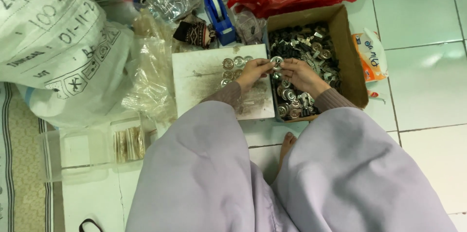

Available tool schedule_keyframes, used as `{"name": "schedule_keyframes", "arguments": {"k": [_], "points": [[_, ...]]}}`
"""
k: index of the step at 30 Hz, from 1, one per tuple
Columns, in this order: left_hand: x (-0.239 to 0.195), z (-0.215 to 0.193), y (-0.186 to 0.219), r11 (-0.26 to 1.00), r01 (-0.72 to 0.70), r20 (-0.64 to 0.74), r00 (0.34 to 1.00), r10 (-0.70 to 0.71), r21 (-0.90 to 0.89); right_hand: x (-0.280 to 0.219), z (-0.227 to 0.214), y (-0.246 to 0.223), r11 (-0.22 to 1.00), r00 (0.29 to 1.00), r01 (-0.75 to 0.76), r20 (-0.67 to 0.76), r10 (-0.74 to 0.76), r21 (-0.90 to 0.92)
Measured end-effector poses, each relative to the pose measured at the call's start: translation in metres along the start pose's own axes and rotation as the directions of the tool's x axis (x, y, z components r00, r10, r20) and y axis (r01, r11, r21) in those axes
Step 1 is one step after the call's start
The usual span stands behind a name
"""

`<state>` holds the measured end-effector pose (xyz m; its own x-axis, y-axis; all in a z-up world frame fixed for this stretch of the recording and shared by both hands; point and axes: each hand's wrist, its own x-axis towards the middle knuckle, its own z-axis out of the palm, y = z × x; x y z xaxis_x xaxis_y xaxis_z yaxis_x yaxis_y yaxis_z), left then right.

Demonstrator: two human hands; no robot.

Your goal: The person sits on the floor and sorts small metal parts from a cardboard box onto a white board. They then pick up a clear plastic bag, place the sorted parts inside, and seal the bag.

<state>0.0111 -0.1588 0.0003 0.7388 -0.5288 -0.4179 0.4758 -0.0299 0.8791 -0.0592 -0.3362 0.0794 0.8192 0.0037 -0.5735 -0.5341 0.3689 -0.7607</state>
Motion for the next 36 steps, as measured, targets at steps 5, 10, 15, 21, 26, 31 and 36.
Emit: {"name": "schedule_keyframes", "arguments": {"k": [5, 10, 15, 21, 26, 31, 36], "points": [[-0.028, -0.063, 0.009, 0.999, 0.018, -0.022, 1.000, -0.017, 0.051, 0.008, 0.050, 0.006, 0.996, 0.999, -0.018, 0.038, 0.021, -0.087], [-0.038, -0.114, 0.005, 1.000, 0.010, -0.197, 0.980, -0.011, -0.002, 0.043, 0.070, 0.029, 0.954, 0.998, -0.004, 0.055, 0.021, -0.299], [-0.062, -0.154, 0.015, 0.872, 0.085, -0.288, 0.955, 0.066, 0.482, 0.069, 0.084, 0.057, 0.399, 0.920, 0.322, 0.185, -0.344, -0.858], [-0.080, -0.155, 0.019, 0.763, 0.136, -0.277, 0.959, 0.059, 0.632, 0.071, 0.087, 0.082, -0.076, 0.892, 0.310, 0.318, -0.322, -0.948], [-0.087, -0.147, 0.019, 0.623, 0.126, -0.262, 0.956, 0.132, 0.772, 0.049, 0.106, 0.070, -0.179, 0.884, 0.347, 0.385, -0.267, -0.921], [-0.073, -0.146, -0.001, 0.422, 0.140, -0.271, 0.924, 0.269, 0.896, 0.037, 0.127, 0.065, -0.390, 0.879, 0.364, 0.451, -0.157, -0.846], [-0.079, -0.156, -0.001, 0.400, 0.129, -0.297, 0.870, 0.393, 0.907, 0.045, 0.145, 0.063, -0.427, 0.878, 0.332, 0.441, -0.186, -0.841]]}}
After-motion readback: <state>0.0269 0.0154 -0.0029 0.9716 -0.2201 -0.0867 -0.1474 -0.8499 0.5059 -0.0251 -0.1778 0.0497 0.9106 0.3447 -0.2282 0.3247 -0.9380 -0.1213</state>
